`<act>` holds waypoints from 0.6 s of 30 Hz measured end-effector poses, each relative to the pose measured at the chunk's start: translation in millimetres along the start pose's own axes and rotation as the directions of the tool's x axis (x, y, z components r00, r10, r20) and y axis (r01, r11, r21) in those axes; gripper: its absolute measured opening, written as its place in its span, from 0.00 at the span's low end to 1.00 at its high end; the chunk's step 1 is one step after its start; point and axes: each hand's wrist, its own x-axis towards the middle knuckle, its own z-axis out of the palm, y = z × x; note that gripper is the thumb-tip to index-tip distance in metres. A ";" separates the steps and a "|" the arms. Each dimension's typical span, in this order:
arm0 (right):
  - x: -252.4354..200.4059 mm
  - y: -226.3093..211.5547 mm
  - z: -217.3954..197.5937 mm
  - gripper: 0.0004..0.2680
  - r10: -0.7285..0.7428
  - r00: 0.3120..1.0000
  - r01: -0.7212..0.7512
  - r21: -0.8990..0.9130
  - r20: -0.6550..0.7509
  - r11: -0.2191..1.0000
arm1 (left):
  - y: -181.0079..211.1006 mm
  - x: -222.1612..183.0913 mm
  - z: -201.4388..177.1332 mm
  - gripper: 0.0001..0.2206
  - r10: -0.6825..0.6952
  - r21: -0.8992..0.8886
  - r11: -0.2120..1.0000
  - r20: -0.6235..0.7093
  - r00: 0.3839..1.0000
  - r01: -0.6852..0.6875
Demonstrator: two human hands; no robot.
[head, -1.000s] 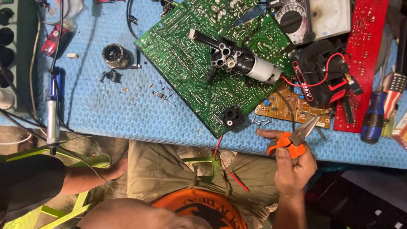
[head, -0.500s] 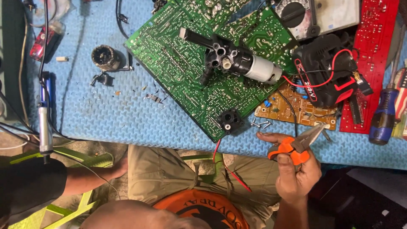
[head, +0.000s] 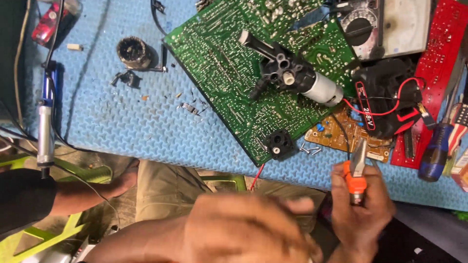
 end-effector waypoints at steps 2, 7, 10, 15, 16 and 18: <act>6.5 3.3 -6.0 0.04 -0.077 0.997 0.077 -0.072 -0.004 0.994 | -14.9 -8.1 -2.6 0.08 -0.004 -0.020 1.000 -0.064 0.998 0.003; 17.9 12.5 -12.3 0.16 -0.302 0.953 0.293 -0.254 0.005 0.922 | -35.4 -14.2 -4.9 0.05 -0.133 -0.194 0.977 -0.268 0.954 0.082; 23.2 25.0 -9.9 0.16 -0.363 0.931 0.354 -0.331 0.036 0.875 | -43.7 -16.6 -12.7 0.07 -0.383 -0.425 0.877 -0.334 0.861 0.225; 32.7 32.7 -3.0 0.20 -0.427 0.898 0.416 -0.520 0.105 0.746 | -65.5 -14.6 -32.7 0.07 -0.477 -0.440 0.860 -0.513 0.713 0.259; 34.0 28.1 -2.0 0.20 -0.423 0.901 0.409 -0.520 0.099 0.750 | -65.5 -13.8 -40.3 0.07 -0.479 -0.437 0.860 -0.508 0.716 0.265; 36.1 18.6 0.2 0.17 -0.416 0.899 0.424 -0.498 0.135 0.756 | -65.1 -11.2 -56.2 0.07 -0.439 -0.495 0.855 -0.536 0.721 0.153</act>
